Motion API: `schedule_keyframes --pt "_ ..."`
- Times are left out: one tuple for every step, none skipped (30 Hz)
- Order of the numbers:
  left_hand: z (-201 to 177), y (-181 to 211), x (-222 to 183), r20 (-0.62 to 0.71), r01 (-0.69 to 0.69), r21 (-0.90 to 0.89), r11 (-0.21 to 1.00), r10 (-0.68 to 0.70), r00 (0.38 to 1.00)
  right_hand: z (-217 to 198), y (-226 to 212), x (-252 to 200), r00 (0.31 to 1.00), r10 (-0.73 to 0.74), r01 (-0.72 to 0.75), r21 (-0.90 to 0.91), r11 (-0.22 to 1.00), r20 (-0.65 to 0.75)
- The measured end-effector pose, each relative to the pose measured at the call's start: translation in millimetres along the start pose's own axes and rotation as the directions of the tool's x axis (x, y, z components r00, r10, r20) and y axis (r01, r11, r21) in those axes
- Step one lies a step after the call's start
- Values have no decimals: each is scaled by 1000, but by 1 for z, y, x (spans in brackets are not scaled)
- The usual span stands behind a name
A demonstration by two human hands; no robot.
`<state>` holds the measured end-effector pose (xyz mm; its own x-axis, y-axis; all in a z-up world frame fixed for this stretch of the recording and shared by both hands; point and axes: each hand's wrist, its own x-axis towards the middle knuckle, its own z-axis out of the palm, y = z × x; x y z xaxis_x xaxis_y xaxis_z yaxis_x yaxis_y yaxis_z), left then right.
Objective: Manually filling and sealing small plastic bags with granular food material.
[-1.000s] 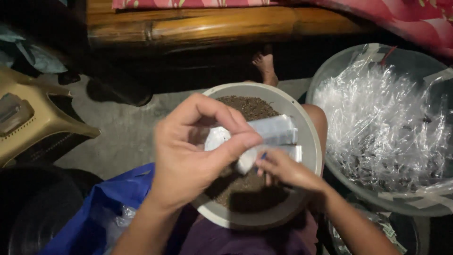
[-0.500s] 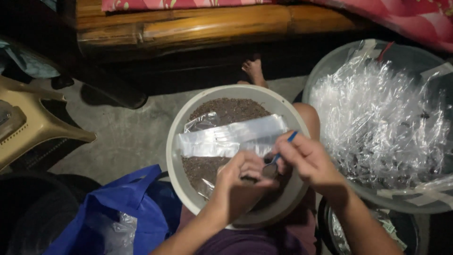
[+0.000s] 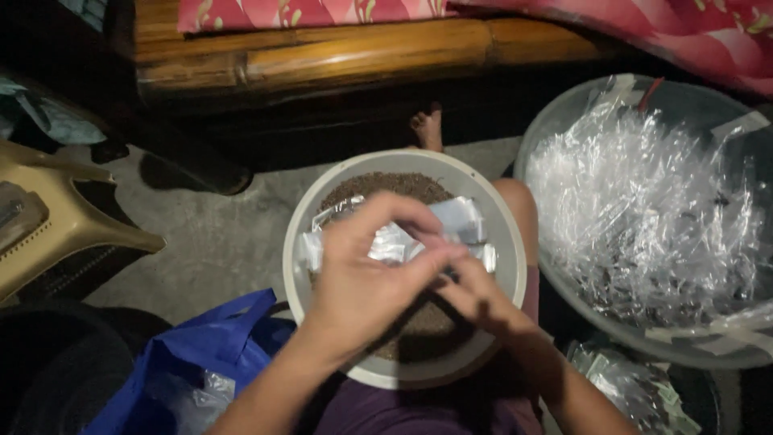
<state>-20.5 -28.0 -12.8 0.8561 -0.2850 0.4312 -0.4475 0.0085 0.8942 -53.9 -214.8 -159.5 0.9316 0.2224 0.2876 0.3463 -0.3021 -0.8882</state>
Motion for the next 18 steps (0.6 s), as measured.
schedule_keyframes --pt "4 -8 -2 49 6 -34 999 -4 999 -11 -29 9 982 184 -186 119 975 28" --pt "15 -33 -3 50 3 -34 999 -2 999 -16 -32 11 983 183 -185 119 976 26" --pt "28 -58 -7 205 8 68 998 -22 979 -21 -36 8 998 53 -49 74 996 -47" --pt "40 -83 -11 352 -4 168 986 -56 934 -26 -39 5 990 -81 84 18 996 -112" --pt "35 -84 -18 357 -8 163 987 -52 933 -31 -42 9 990 -80 82 13 997 -118" --pt "30 -85 -24 379 138 43 989 -144 914 -37 -46 14 934 -33 -2 -97 995 -355" --pt "25 -86 -31 408 284 -72 956 -232 883 -42 -50 18 821 -15 -109 -183 977 -570" --pt "18 -92 -28 410 282 -77 956 -228 883 -47 -45 15 820 -17 -110 -188 976 -572" --pt "11 -98 -25 392 259 -58 964 -217 894 -52 -41 12 773 108 -193 -69 979 -626" --pt "5 -105 -21 374 236 -39 971 -205 904 -57 -36 9 712 233 -265 54 963 -662" --pt "0 -113 -19 372 238 -38 970 -208 905 -51 -34 5 713 235 -266 56 962 -660" --pt "-4 -122 -17 208 61 305 950 -129 969 -45 -32 1 811 155 -216 -42 976 -564" --pt "-8 -131 -13 85 -65 628 776 15 996 -39 -29 -2 888 76 -151 -131 980 -453" --pt "-7 -124 -15 86 -65 629 774 14 996 -31 -28 -7 888 77 -151 -129 980 -454" --pt "-5 -117 -15 8 45 549 835 -59 998 -23 -28 -12 976 -58 16 -194 981 -210" --pt "-2 -111 -16 -61 152 455 878 -140 988 -15 -27 -17 981 -185 192 -214 958 53" --pt "3 -110 -18 -55 154 451 879 -145 988 -6 -30 -16 983 -177 184 -215 959 49" --pt "8 -109 -21 -58 260 333 906 -255 965 2 -32 -15 973 -226 229 -196 954 35"
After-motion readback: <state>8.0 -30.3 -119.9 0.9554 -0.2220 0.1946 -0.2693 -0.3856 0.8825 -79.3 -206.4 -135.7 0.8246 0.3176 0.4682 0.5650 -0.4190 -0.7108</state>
